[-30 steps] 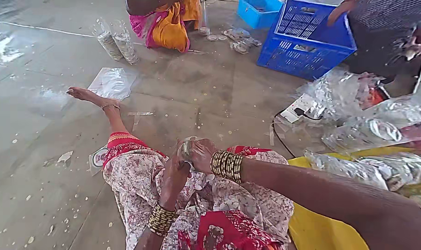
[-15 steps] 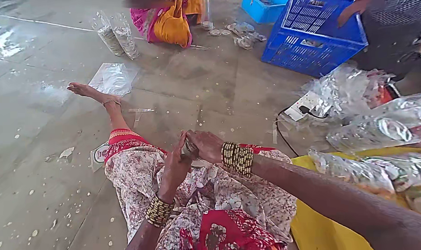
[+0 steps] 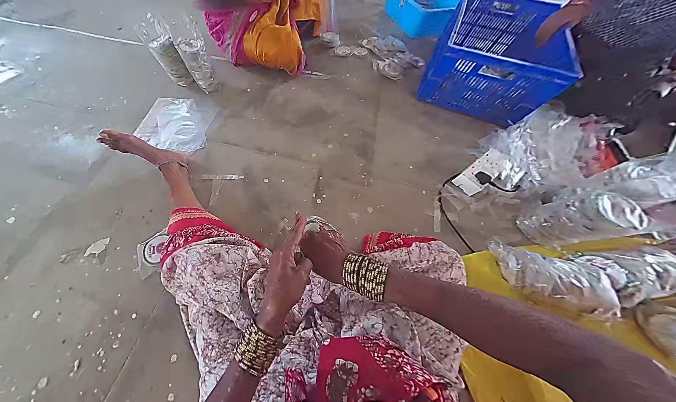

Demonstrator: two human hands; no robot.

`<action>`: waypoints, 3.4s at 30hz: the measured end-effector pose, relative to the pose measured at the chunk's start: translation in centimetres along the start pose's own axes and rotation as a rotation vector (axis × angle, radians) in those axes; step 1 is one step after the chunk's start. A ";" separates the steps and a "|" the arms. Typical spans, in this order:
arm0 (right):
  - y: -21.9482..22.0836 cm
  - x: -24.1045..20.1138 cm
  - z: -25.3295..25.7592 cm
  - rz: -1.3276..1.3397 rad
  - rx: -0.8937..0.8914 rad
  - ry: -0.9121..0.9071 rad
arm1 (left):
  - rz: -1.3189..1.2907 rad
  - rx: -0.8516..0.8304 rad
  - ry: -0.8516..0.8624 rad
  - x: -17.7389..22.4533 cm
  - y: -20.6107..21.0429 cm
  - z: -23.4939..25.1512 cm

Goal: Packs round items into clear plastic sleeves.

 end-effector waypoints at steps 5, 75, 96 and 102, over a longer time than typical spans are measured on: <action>-1.1 1.2 -1.2 0.184 0.029 -0.112 | -0.006 -0.028 0.014 0.2 -0.5 -0.6; 25.6 32.1 -22.9 0.548 0.499 1.256 | 0.699 0.247 0.426 -1.3 -1.6 1.9; 10.0 15.1 0.6 1.178 0.855 0.111 | 0.474 0.330 0.530 -4.1 0.0 -3.4; 11.3 14.4 2.8 1.520 0.744 0.200 | 0.555 0.172 0.569 -3.2 2.0 -1.8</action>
Point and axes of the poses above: each hand's wrist, its own z-axis towards the middle knuckle, its own y-axis out of the palm, x = y × z, the point moved 3 cm from there along z, towards the middle knuckle
